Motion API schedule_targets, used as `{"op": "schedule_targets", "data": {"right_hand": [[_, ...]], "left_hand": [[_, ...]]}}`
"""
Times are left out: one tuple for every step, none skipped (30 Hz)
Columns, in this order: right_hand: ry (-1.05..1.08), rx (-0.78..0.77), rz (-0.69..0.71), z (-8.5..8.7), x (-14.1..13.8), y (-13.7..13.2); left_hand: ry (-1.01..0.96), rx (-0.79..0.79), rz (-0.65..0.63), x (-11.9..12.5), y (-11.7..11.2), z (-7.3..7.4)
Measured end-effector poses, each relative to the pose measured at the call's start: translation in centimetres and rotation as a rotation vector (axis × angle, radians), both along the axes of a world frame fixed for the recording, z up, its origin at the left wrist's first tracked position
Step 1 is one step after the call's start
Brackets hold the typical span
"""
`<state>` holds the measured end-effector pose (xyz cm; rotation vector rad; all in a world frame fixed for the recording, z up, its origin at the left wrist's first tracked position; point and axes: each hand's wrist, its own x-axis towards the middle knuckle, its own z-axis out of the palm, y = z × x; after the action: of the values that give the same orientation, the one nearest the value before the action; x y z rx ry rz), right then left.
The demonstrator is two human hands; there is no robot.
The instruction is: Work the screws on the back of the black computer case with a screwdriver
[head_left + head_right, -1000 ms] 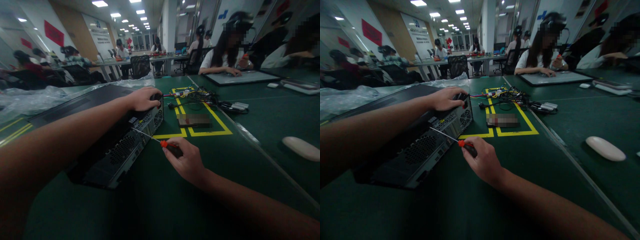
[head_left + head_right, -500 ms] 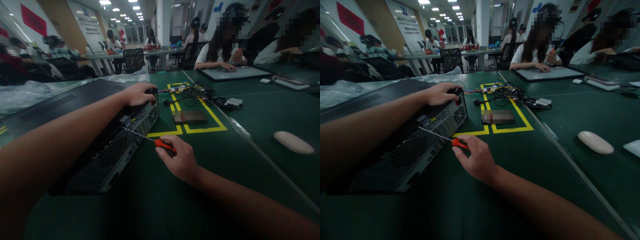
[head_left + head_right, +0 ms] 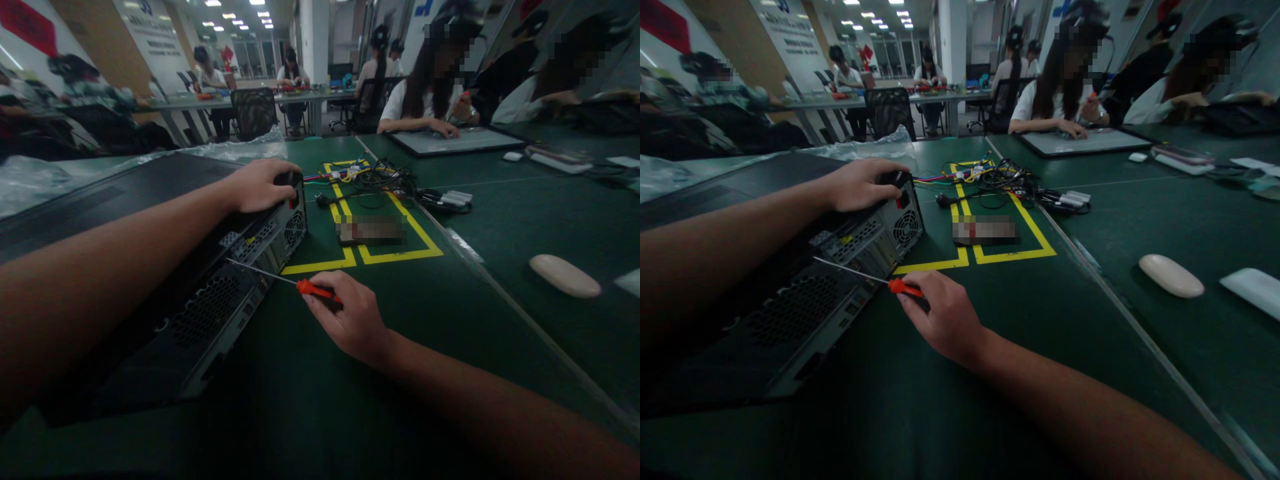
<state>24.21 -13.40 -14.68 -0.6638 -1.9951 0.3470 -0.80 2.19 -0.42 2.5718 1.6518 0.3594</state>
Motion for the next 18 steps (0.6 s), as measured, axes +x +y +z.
{"op": "schedule_targets", "data": {"right_hand": [[0.005,0.000,0.001,-0.01,-0.01,0.00],[0.010,0.000,0.007,-0.01,-0.02,-0.01],[0.021,0.008,0.014,-0.01,-0.02,-0.01],[0.025,0.007,0.018,0.00,-0.03,-0.01],[0.022,0.004,0.021,0.02,-0.03,-0.02],[0.015,-0.002,0.023,0.04,-0.04,-0.03],[0.006,-0.012,0.025,0.07,-0.04,-0.04],[-0.001,-0.021,0.026,0.09,-0.05,-0.05],[-0.005,-0.027,0.026,0.11,-0.06,-0.06],[-0.005,-0.030,0.026,0.11,-0.08,-0.07],[-0.003,-0.029,0.025,0.11,-0.10,-0.08],[0.000,-0.024,0.026,0.10,-0.11,-0.08],[0.008,-0.015,0.028,0.09,-0.13,-0.08],[0.013,-0.007,0.031,0.08,-0.15,-0.08],[0.017,-0.002,0.032,0.08,-0.16,-0.07],[0.018,0.001,0.033,0.08,-0.17,-0.07],[0.020,0.005,0.034,0.10,-0.16,-0.06],[0.022,0.009,0.033,0.12,-0.15,-0.06]], "left_hand": [[0.004,-0.005,0.002,-0.04,-0.09,-0.03],[0.003,-0.003,0.007,-0.08,-0.17,-0.08],[0.003,0.001,0.016,-0.13,-0.24,-0.13],[0.002,0.007,0.023,-0.16,-0.30,-0.17],[-0.001,0.012,0.029,-0.19,-0.36,-0.21],[-0.002,0.016,0.033,-0.21,-0.41,-0.22],[-0.004,0.018,0.034,-0.23,-0.46,-0.23],[-0.004,0.019,0.035,-0.24,-0.50,-0.22],[-0.003,0.019,0.034,-0.25,-0.54,-0.21],[0.000,0.020,0.034,-0.26,-0.57,-0.20],[0.003,0.021,0.034,-0.29,-0.58,-0.20],[0.003,0.022,0.036,-0.32,-0.58,-0.22],[0.002,0.022,0.039,-0.36,-0.56,-0.24],[-0.002,0.024,0.042,-0.39,-0.54,-0.28],[-0.007,0.026,0.046,-0.43,-0.52,-0.31],[-0.011,0.028,0.050,-0.44,-0.51,-0.32],[-0.012,0.029,0.052,-0.45,-0.52,-0.32],[-0.011,0.028,0.052,-0.43,-0.55,-0.29]]}}
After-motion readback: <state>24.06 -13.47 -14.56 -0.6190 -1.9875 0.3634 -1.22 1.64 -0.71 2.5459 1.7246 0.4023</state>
